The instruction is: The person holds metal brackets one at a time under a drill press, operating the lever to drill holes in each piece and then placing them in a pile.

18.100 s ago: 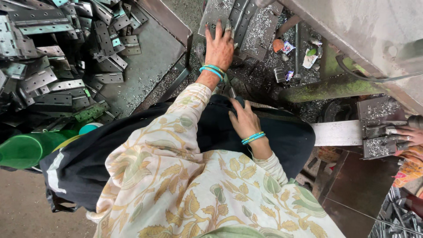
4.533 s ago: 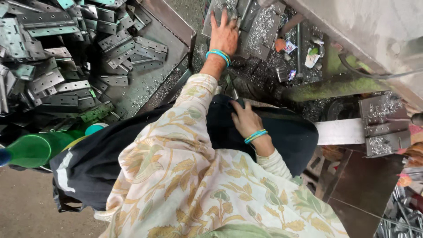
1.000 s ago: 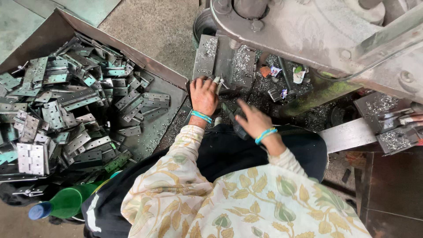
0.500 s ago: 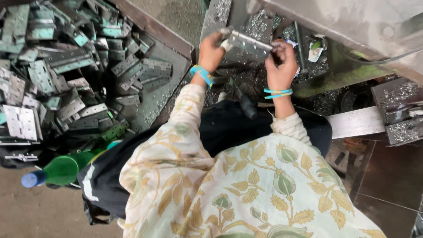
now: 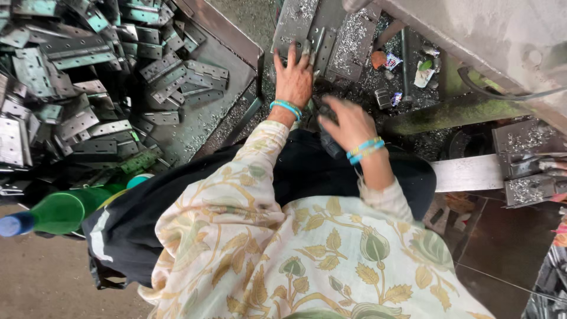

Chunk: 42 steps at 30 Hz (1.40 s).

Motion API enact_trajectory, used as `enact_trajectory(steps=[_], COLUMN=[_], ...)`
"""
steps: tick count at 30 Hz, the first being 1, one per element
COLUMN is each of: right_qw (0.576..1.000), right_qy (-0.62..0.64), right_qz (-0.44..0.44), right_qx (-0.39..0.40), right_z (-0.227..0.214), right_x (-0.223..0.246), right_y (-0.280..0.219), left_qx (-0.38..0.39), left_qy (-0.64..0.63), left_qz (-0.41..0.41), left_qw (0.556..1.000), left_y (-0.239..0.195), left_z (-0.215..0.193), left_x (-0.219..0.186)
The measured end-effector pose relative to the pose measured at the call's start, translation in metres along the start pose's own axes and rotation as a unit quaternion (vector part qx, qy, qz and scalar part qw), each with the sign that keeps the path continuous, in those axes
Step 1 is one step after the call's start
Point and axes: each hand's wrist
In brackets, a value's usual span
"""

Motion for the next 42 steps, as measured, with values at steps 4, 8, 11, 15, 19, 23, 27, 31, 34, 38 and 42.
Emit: enact_trajectory(steps=[4,8,11,15,19,23,27,31,34,38,42], right_qw=[0.991,0.984,0.968,0.984,0.996,0.996,0.987,0.978,0.991,0.999,0.984], right_qy=[-0.112,-0.035,-0.047,-0.013,-0.014,-0.003,0.007,0.016,0.012,0.021,-0.011], right_qz=[0.046,0.154,0.198,0.148,0.084,0.083,0.148,0.184,0.112,0.039,0.150], right_qx=[0.054,0.088,0.144,0.094,0.028,0.020,0.069,0.098,0.067,-0.015,0.093], right_z=[0.010,0.063,0.121,0.132,0.080,0.060,0.119,0.127,0.093,0.058,0.104], right_x=[0.020,-0.006,-0.022,-0.032,-0.019,-0.016,-0.014,-0.019,-0.016,-0.020,-0.023], right_y=[-0.043,-0.065,-0.083,-0.085,-0.085,-0.074,-0.086,-0.092,-0.086,-0.082,-0.078], left_qx=[0.007,0.054,0.004,-0.042,-0.026,-0.004,-0.044,-0.034,-0.070,-0.028,-0.036], left_qy=[-0.003,-0.006,-0.021,-0.032,-0.031,-0.023,-0.040,-0.034,-0.048,-0.024,-0.021], left_qz=[-0.005,-0.005,-0.013,-0.013,-0.016,-0.016,-0.021,-0.020,-0.025,-0.024,-0.025], left_qw=[1.000,0.998,1.000,0.999,0.999,1.000,0.998,0.999,0.996,0.999,0.999], left_y=[0.022,0.033,0.031,0.024,0.031,0.053,0.060,0.049,0.056,0.076,0.094], left_z=[0.013,0.015,0.020,0.028,0.034,0.040,0.042,0.042,0.045,0.052,0.050], left_x=[0.001,-0.001,-0.001,0.006,-0.006,-0.003,0.000,-0.005,-0.001,-0.008,-0.003])
Point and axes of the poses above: each hand's wrist, its own y-axis towards the middle knuckle, its own z-axis out of the palm, x = y × z, and after that the axes turned 8 degrees about y, right-handed
